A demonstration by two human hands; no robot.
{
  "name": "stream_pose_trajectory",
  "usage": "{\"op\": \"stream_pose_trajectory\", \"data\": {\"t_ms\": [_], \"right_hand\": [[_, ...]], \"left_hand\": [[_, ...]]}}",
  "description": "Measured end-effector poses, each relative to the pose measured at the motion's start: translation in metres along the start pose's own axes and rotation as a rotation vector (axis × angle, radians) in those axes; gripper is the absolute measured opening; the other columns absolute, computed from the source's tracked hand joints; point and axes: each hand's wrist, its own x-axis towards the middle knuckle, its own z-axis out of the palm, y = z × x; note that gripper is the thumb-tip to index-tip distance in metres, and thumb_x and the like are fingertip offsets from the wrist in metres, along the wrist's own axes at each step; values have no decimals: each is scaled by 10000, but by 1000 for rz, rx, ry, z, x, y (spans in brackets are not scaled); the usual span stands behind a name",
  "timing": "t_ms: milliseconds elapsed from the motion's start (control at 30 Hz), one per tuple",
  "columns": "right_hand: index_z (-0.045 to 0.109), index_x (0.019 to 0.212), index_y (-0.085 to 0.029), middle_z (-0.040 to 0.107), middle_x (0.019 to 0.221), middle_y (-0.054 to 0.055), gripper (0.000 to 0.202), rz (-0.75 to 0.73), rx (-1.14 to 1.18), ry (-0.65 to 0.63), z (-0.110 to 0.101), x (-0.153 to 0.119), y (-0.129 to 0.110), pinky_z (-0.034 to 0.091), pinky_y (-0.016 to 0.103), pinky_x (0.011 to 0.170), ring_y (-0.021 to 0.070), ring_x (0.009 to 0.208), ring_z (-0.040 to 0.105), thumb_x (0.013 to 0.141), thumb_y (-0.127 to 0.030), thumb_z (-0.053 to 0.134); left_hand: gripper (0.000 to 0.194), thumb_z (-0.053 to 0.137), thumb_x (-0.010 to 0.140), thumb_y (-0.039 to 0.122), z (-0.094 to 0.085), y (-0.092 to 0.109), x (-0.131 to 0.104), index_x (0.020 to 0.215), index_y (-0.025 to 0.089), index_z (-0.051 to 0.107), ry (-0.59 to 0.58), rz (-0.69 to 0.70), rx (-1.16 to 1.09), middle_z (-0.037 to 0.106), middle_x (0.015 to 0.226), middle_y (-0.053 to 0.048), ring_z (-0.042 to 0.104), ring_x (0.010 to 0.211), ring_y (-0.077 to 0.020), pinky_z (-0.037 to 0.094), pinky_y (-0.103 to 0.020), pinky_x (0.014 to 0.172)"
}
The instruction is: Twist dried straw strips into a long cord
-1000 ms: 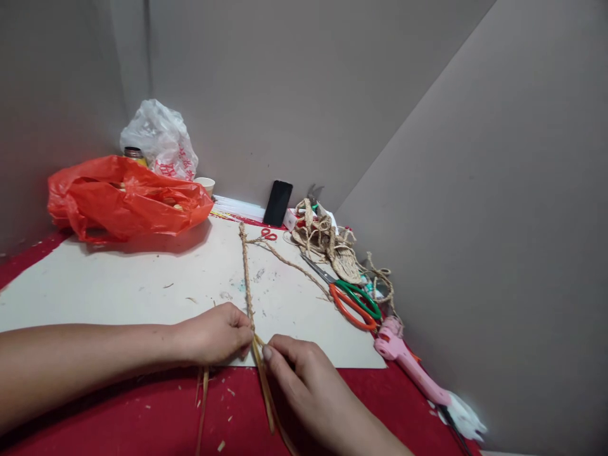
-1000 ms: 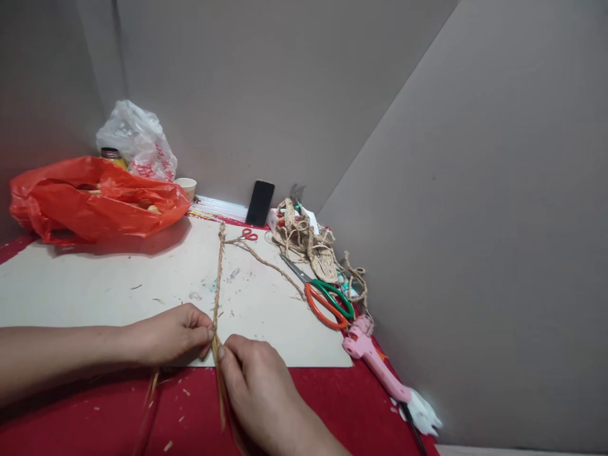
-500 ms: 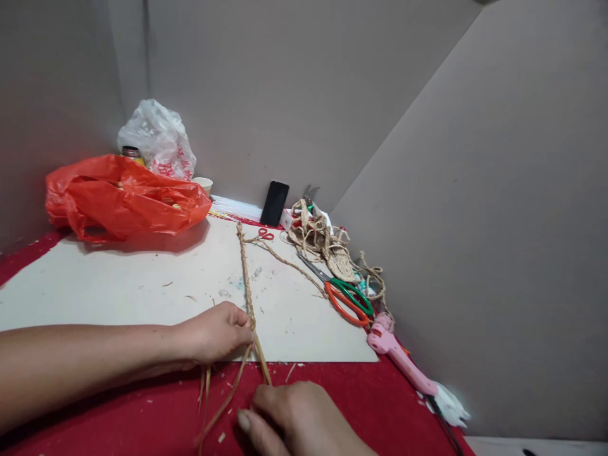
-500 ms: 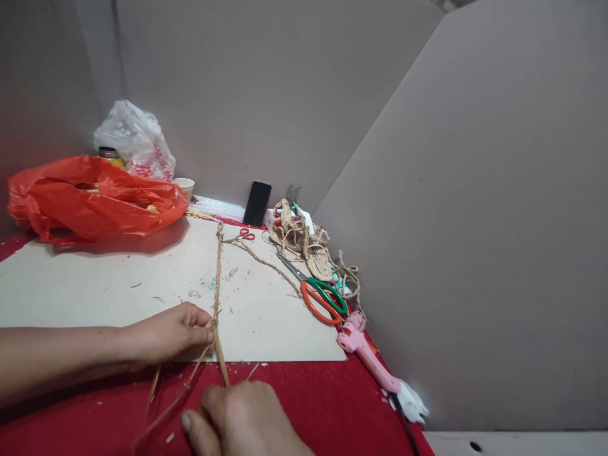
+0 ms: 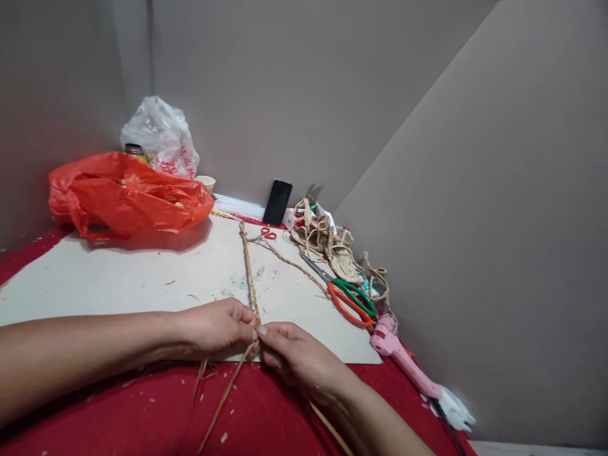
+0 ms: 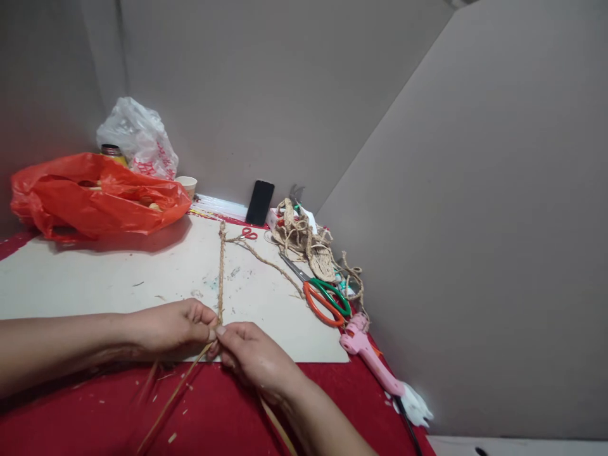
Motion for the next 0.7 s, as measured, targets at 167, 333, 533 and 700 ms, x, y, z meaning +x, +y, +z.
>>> {"op": "stream_pose_trajectory", "data": {"t_ms": [167, 333, 533, 700], "right_hand": [[462, 609, -175, 339, 427, -94, 352, 37, 64, -59, 0, 2, 3, 74, 188, 320, 33, 335, 164, 803, -460, 533], [471, 575, -169, 325, 387, -98, 314, 10, 140, 134, 15, 3, 11, 73, 184, 314, 28, 316, 158, 777, -397, 551], [437, 564, -175, 291, 395, -110, 339, -20, 285, 199, 31, 2, 13, 59, 183, 325, 18, 324, 118, 743, -414, 599], [402, 539, -174, 261, 413, -109, 380, -62, 376, 166, 39, 2, 17, 61, 178, 334, 19, 352, 108, 750, -415, 607]], "left_hand": [[210, 424, 772, 294, -8, 12, -7, 634, 166, 517, 7, 20, 493, 376, 492, 57, 310, 453, -78, 247, -213, 465], [267, 383, 800, 265, -3, 33, -23, 661, 165, 588, 107, 87, 1037, 566, 593, -21, 437, 507, -114, 294, -224, 490], [182, 462, 739, 142, 19, 24, -36, 832, 150, 618, 129, 172, 1391, 641, 715, -65, 578, 588, -182, 363, -257, 516], [172, 444, 764, 79, 38, -5, -36, 777, 137, 606, 275, 296, 1633, 603, 657, -57, 582, 591, -175, 404, -261, 555]]}}
